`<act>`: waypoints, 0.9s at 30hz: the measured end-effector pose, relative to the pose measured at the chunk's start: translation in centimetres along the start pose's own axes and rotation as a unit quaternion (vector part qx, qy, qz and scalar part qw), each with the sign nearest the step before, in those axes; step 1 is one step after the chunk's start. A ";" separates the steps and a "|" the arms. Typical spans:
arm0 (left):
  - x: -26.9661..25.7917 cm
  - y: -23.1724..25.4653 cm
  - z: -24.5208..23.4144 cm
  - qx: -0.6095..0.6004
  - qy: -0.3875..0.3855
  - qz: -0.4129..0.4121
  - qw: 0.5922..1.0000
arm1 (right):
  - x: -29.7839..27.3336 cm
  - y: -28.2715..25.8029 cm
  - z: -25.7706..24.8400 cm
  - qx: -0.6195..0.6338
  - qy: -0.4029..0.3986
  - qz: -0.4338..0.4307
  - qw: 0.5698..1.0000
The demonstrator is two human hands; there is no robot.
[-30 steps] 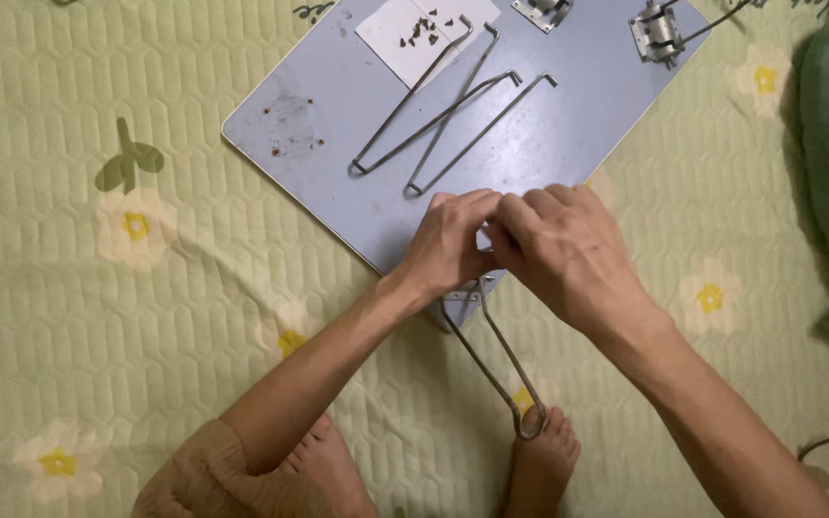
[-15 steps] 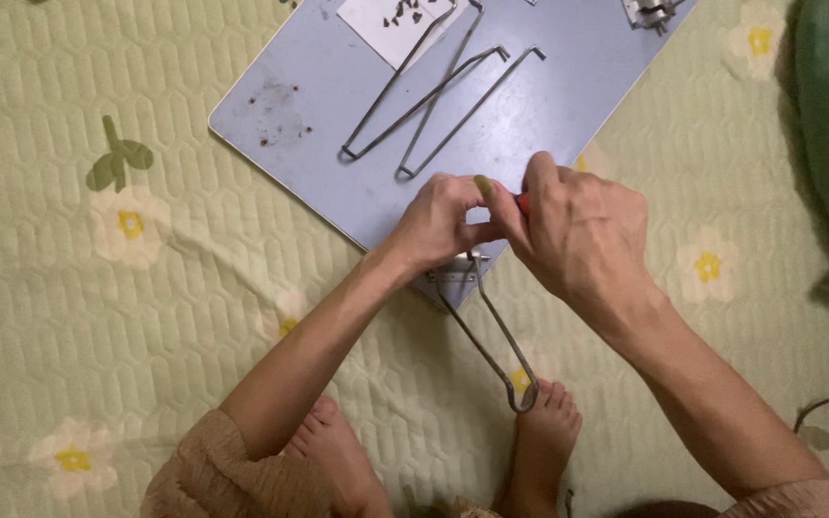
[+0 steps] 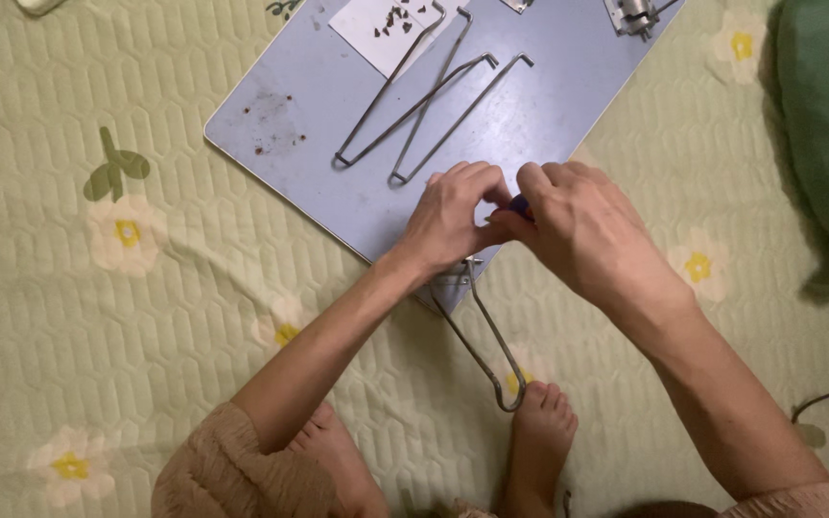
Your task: The person assembles metal legs onto a flat panel using a screwdriver. They pick up screws, align the legs, and tighten the screws to secure each leg to the panel.
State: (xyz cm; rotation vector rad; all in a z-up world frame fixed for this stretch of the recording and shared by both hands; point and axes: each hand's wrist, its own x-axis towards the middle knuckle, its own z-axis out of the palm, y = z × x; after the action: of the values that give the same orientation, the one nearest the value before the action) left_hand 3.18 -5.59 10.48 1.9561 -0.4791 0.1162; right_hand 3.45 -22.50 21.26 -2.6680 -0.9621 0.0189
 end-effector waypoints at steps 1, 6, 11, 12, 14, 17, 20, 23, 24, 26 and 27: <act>0.0 -0.2 -0.1 -0.022 0.000 0.020 1.000 | -0.1 0.1 -0.3 -0.006 0.005 -0.002 1.000; -0.5 -0.6 -0.5 -0.083 -0.044 0.030 0.995 | -0.1 0.3 -1.3 -0.036 -0.022 -0.024 0.999; -0.6 -0.4 -0.5 -0.056 -0.067 -0.068 0.994 | -0.2 -0.2 -1.1 -0.027 -0.013 -0.070 0.997; -0.6 -0.4 -0.5 -0.049 -0.046 -0.042 0.997 | -0.2 -0.3 -1.0 -0.032 -0.019 -0.056 0.998; -0.3 -0.3 -0.3 -0.035 -0.007 0.014 0.999 | -0.1 -0.4 -0.9 -0.042 -0.030 -0.024 0.998; 0.1 -0.2 0.2 0.019 0.018 0.043 0.999 | 0.1 -0.5 -0.4 -0.068 -0.003 0.045 0.997; 0.6 0.0 0.9 0.035 0.046 0.020 0.998 | -0.5 -0.6 0.0 -0.178 -0.051 0.176 0.967; 0.5 0.1 1.1 0.054 0.065 0.010 0.996 | -0.5 0.0 0.7 -0.152 -0.021 0.194 0.969; 0.5 0.1 1.2 0.066 0.063 0.003 0.996 | -0.5 0.2 0.9 -0.140 -0.007 0.168 0.976; 0.5 0.2 1.2 0.089 0.062 -0.011 0.994 | -0.6 0.7 1.1 -0.114 0.022 0.112 0.987; 0.6 0.2 1.1 0.099 0.056 -0.010 0.993 | -0.6 0.9 1.1 -0.100 0.016 0.093 0.990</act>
State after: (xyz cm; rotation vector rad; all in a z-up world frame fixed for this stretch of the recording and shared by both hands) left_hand 3.47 -6.78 10.40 2.1346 -0.3855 0.2673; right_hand 3.43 -23.24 19.90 -2.9252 -0.7358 -0.0838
